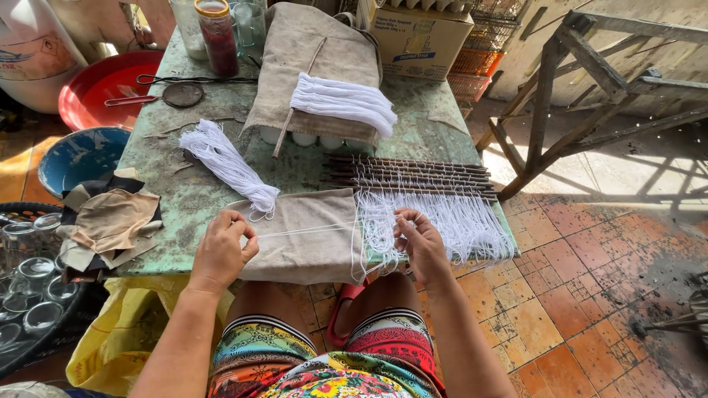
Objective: Winding white thread around a wooden stick and tying it off to prepare candle wicks.
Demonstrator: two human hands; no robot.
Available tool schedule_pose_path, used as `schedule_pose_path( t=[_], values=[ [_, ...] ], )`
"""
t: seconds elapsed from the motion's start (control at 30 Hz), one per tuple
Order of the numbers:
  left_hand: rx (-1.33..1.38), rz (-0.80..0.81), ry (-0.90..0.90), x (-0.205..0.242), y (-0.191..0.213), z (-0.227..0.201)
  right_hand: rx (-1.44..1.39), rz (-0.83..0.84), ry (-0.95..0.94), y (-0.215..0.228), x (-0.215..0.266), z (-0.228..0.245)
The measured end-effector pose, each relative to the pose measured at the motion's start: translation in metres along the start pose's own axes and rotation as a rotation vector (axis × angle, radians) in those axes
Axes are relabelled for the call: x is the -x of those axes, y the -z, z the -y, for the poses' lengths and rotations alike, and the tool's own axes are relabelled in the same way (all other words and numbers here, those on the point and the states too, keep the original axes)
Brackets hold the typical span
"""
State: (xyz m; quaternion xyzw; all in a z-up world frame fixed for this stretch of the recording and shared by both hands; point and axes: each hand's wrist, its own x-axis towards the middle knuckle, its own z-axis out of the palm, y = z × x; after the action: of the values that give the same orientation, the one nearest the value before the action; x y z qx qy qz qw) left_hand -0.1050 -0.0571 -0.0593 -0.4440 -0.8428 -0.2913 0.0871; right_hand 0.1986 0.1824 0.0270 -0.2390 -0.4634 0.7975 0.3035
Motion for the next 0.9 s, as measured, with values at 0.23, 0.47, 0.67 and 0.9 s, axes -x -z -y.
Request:
schedule_pose_path(
  t=[0.23,0.47,0.67,0.9],
  values=[
    [0.046,0.286,0.086,0.002,0.024,-0.087,0.797,-0.006,0.592,-0.057,0.02,-0.055],
    [1.275,0.476,0.413,0.013,0.06,-0.157,0.764,0.057,0.627,-0.102,0.039,-0.065],
    [1.42,0.471,0.624,0.024,0.058,-0.139,0.618,0.149,0.567,-0.094,0.04,-0.062],
    [1.153,0.464,0.295,0.024,0.083,-0.157,-0.207,0.215,-0.479,-0.079,0.036,-0.099]
  ],
)
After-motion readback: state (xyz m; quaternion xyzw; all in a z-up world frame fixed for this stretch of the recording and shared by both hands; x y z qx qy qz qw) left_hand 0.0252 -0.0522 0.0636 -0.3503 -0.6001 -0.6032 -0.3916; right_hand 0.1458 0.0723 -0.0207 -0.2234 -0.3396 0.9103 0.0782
